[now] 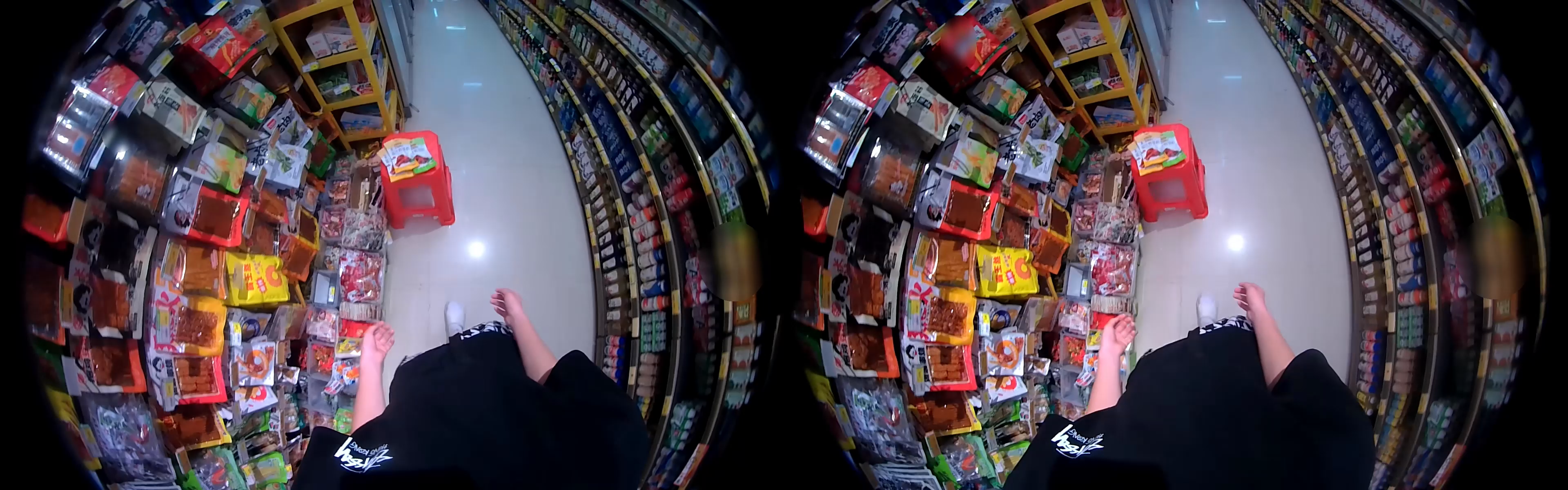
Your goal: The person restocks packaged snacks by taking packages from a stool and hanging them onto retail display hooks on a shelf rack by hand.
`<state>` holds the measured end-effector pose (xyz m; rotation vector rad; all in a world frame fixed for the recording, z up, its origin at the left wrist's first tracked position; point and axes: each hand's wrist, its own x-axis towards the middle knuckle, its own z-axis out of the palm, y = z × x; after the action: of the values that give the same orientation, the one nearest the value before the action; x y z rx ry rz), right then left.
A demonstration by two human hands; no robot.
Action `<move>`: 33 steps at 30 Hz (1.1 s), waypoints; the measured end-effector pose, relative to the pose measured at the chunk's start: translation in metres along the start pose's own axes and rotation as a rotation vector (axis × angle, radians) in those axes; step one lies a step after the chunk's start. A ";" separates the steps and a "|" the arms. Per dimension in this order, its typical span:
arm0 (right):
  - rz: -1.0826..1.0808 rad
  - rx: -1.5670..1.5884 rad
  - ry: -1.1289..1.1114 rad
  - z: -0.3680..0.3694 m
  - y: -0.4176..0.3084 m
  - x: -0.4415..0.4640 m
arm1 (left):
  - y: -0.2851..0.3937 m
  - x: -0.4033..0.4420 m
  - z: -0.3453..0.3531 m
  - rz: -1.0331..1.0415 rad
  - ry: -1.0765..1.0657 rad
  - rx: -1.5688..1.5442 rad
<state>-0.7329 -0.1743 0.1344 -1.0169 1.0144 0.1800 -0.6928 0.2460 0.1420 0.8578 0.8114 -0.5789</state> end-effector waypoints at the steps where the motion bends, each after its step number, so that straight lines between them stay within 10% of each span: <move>1: -0.033 -0.041 -0.039 0.016 -0.027 0.005 | 0.015 0.011 0.023 0.028 -0.010 0.008; 20: 0.062 0.066 0.057 0.083 -0.190 0.176 | 0.146 0.217 0.221 -0.036 -0.111 -0.023; 33: 0.092 -0.425 -0.190 0.387 -0.361 0.345 | 0.304 0.437 0.340 0.046 0.123 0.291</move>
<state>-0.1012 -0.1807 0.1450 -1.3095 0.8663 0.5756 -0.0921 0.0713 0.0529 1.1850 0.8275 -0.6168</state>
